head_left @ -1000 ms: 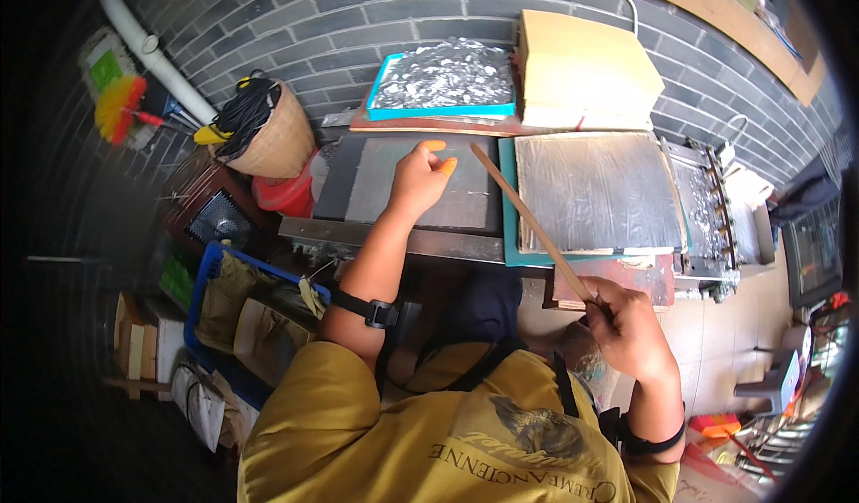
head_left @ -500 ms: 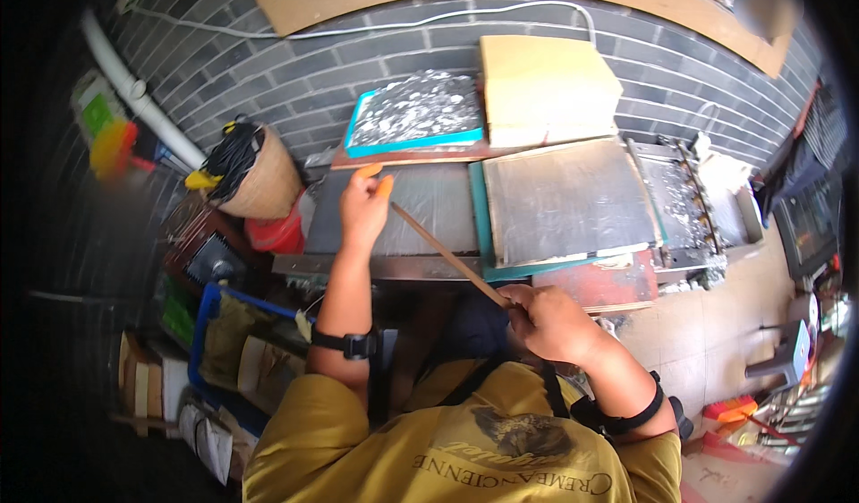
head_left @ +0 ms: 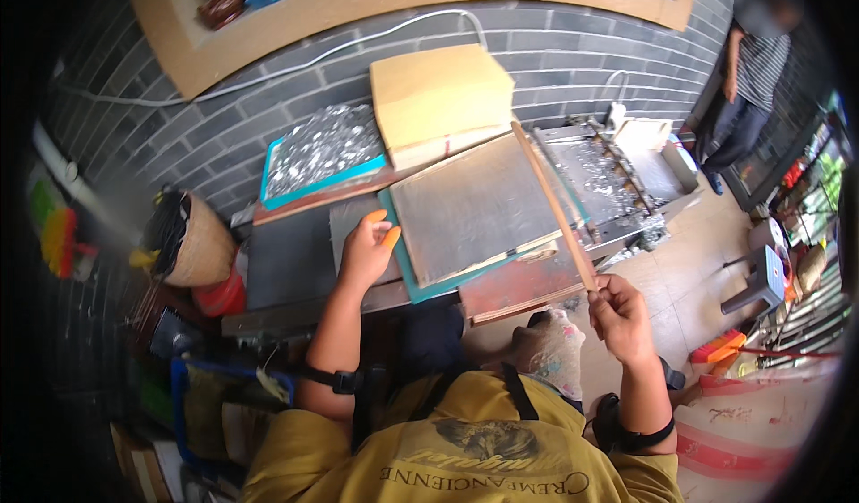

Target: The person wipes a flat metal surface with a yellow cloth and a wooden stick. They repeatedly lift a cardboard sheet to clean underneath it and then place it back down. The person also wipes a blue tray containing small silver items and a metal rack with a wooden stick.

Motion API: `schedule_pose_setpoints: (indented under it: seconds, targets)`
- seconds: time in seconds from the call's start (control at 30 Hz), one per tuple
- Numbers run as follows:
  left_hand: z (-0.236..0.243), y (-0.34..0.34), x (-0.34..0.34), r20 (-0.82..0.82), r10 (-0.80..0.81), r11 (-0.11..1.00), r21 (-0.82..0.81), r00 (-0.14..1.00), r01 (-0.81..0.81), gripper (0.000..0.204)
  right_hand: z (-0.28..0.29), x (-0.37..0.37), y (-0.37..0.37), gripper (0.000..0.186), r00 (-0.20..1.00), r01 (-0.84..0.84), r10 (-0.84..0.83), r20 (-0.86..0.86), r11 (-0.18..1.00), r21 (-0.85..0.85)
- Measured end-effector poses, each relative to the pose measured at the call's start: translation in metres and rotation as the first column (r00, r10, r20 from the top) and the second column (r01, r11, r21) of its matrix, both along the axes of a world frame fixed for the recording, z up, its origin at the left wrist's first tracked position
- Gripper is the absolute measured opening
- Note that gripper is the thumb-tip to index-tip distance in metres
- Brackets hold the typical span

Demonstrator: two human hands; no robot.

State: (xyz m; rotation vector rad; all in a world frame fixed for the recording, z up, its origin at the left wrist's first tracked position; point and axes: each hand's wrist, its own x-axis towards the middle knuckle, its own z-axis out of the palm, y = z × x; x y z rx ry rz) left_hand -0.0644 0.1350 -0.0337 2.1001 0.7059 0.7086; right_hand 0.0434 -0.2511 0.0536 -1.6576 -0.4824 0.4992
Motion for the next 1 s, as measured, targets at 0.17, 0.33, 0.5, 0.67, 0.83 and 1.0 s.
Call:
schedule_pose_setpoints:
  seconds: [0.17,0.33,0.5,0.67,0.83,1.0]
  targets:
    - [-0.023,0.005,0.022,0.191,-0.070,0.997,-0.008,0.979,0.073,0.041,-0.020,0.002,-0.019,0.019,0.999,0.027,-0.026,-0.026,0.997,0.066]
    - [0.035,-0.035,0.030,0.012,-0.108,0.975,0.196,0.994,0.103,0.040,-0.031,-0.002,-0.029,0.022,0.995,-0.033,0.033,0.091,0.999,-0.001]
    - [0.057,-0.062,0.040,0.013,-0.213,0.918,0.345,0.977,0.195,0.040,-0.022,-0.014,-0.036,0.028,0.957,-0.077,0.141,0.255,0.967,-0.245]
    - [0.058,-0.084,0.056,0.065,-0.320,0.839,0.483,0.945,0.250,0.039,-0.019,-0.026,-0.049,0.028,0.969,-0.053,0.100,0.228,0.977,-0.205]
    - [0.060,-0.115,0.068,0.035,-0.382,0.823,0.466,0.923,0.323,0.042,-0.017,-0.030,-0.071,0.027,0.999,0.016,-0.009,0.033,0.981,-0.192]
    - [0.051,-0.134,0.083,-0.087,-0.420,0.785,0.466,0.903,0.409,0.046,-0.023,-0.030,-0.083,0.027,0.998,0.049,-0.043,0.040,0.986,-0.157]
